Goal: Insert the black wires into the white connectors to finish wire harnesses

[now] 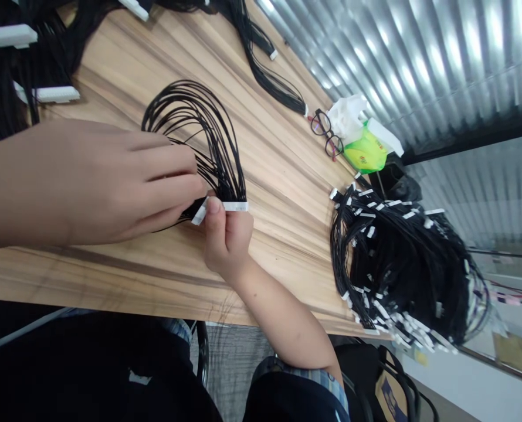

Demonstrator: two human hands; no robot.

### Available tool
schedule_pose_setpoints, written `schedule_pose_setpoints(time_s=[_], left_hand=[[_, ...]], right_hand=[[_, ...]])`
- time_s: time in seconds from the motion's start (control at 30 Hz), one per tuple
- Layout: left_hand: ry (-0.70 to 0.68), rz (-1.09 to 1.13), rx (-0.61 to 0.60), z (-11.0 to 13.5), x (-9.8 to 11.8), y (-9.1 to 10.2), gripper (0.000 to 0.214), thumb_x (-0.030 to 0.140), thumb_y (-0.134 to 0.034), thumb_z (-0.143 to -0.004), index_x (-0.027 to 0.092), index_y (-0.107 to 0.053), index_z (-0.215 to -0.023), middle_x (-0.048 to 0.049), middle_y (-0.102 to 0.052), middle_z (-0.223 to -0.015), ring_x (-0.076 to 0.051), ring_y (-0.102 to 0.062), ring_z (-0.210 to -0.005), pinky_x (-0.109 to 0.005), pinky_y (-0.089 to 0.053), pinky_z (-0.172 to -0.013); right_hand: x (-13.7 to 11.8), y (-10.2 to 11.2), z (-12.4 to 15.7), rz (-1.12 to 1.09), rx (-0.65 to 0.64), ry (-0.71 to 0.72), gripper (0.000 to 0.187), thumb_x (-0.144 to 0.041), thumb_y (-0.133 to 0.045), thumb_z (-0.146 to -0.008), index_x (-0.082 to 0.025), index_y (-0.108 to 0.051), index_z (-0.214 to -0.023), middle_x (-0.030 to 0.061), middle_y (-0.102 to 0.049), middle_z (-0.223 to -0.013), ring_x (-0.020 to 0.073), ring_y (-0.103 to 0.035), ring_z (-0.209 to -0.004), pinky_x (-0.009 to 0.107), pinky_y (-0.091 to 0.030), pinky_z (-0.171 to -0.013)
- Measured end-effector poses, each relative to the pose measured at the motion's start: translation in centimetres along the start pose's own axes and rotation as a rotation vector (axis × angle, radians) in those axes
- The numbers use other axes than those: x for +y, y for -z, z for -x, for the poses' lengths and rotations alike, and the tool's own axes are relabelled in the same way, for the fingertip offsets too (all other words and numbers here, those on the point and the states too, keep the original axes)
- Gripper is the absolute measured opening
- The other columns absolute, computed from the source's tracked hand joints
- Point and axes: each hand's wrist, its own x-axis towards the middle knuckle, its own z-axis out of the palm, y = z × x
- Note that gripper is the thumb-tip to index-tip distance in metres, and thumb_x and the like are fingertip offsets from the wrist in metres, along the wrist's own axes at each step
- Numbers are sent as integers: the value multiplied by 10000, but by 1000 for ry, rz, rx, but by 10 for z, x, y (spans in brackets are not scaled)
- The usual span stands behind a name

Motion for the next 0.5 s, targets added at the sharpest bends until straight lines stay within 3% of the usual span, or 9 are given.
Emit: schedule_pose_setpoints(time_s=[0.1, 0.23, 0.33, 0.43, 0.5], left_hand=[[-117, -54, 87, 1, -1, 5, 762, 194, 31, -1017, 146, -729, -977, -4, -613, -938, -208, -705, -1079, -399, -588, -840], [-456, -100, 343, 13, -1, -4, 449, 240, -334, -1104, 175, -669, -811, 37, -604, -786, -117, -642, -784, -327, -569, -785], [-605, 8, 315, 18, 5, -23, 427, 205, -355, -1089, 242, -641, -775, 40, -599, -711, -133, -560, -677, -310, -553, -715], [-642, 69, 277, 18, 12, -35, 493, 124, -259, -1065, 266, -646, -793, 42, -575, -663, -137, -530, -631, -311, -515, -646], [-632, 95, 263, 19, 13, -33, 471, 203, -285, -1098, 264, -636, -790, 48, -580, -665, -127, -525, -621, -309, -491, -608]], right_hand=[[-2, 0, -1, -19, 4, -47, 283, -420, -524, -1061, -248, -681, -901, -30, -587, -685, 129, -580, -599, 282, -520, -568], [-1, -5, -9, -163, 147, -179, 317, -506, -577, -1023, -249, -635, -847, -56, -519, -631, 105, -518, -530, 242, -488, -492], [-2, -9, -13, -247, 227, -222, 321, -514, -610, -1001, -254, -608, -813, -71, -526, -607, 92, -500, -476, 216, -445, -414], [-4, -11, -13, -234, 182, -217, 321, -526, -589, -1008, -266, -597, -819, -77, -521, -596, 97, -497, -455, 217, -433, -380], [-5, -10, -12, -224, 161, -200, 320, -528, -583, -1012, -269, -597, -825, -76, -527, -601, 98, -497, -452, 222, -437, -384]])
